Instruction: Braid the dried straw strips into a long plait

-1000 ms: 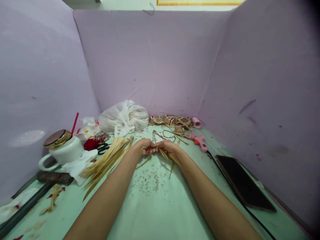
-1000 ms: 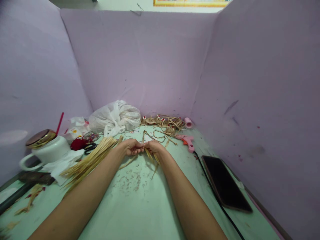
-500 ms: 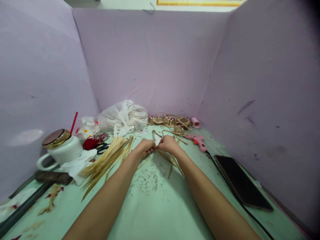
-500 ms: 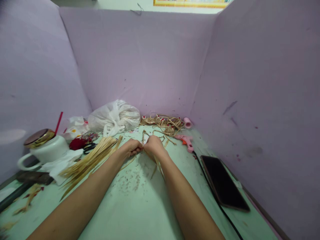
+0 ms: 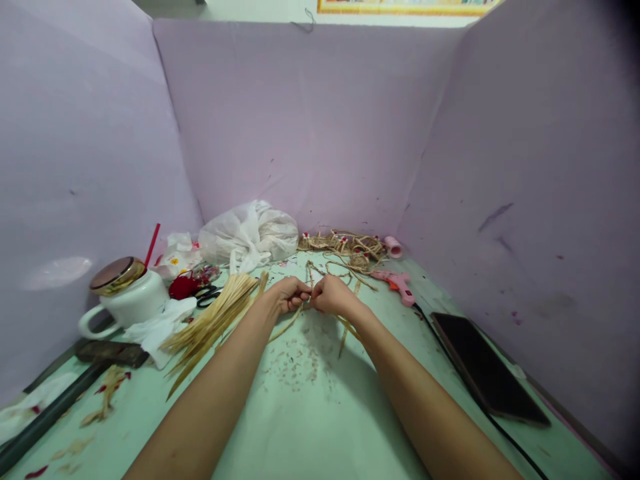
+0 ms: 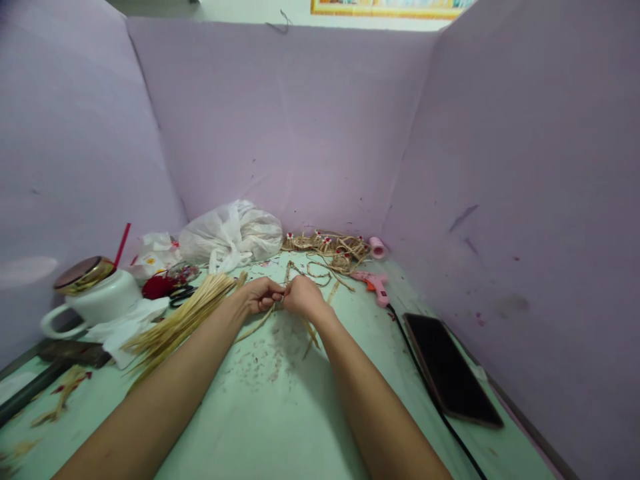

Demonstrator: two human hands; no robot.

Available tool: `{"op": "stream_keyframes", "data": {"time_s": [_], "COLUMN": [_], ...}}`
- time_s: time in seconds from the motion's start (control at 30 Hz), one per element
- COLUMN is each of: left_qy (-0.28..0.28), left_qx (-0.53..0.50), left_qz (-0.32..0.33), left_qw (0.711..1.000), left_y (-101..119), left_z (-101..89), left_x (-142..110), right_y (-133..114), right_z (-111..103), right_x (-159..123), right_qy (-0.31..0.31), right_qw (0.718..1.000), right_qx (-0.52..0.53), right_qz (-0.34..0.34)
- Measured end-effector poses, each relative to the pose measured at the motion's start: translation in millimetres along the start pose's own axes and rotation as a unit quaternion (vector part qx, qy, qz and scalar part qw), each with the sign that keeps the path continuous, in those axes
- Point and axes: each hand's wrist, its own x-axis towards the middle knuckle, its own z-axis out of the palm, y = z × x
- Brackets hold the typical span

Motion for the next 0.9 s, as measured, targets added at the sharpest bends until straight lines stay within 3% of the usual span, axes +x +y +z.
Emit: {"op": "stream_keyframes", "data": {"time_s": [0.13,0.23,0.4,0.57,0.67,0.77,0.9], "left_qy": [-0.005,-0.004,-0.006,-0.011,-0.012,0.004,0.046], "left_qx": [-0.016,-0.020,-0.020,-0.011,-0.002,0.011,0.026], "left_qz": [-0.009,-0.018,-0.019,-0.008,-0.003,0.003,0.008], "left_qw": [1.000,1.000,1.000,1.000,1.000,1.000,0.999], "left_y": [-1.6,-2.1,-2.7,-3.3,-2.7,-1.8,-1.7], "left_z": [-1.9,-4.9,-7.2,-5.5,-3.4,0.2,5.1], "left_x": [4.5,7.1,6.4,5.4,3.7,1.2,-0.7], "right_y": [5.3,15.8,29.4,15.9,11.6,17.8,41.0], "right_z": [-2.5,-9.4,-14.3,0.3,9.7,13.2,-1.3], "right_x": [1.7,9.2,22.0,16.3,14.6,18.6,22.9], "right_qy": [-0.044,-0.094,0.054,-0.029,-0.070,-0.043,-0.039], "right_qw": [0.997,0.981,0.948,0.914,0.928,0.953,0.977], "right_qx": [0.064,0.168,0.277,0.374,0.343,0.284,0.185], "right_qz": [-0.011,0.026,0.146,0.153,0.126,0.100,0.102]}}
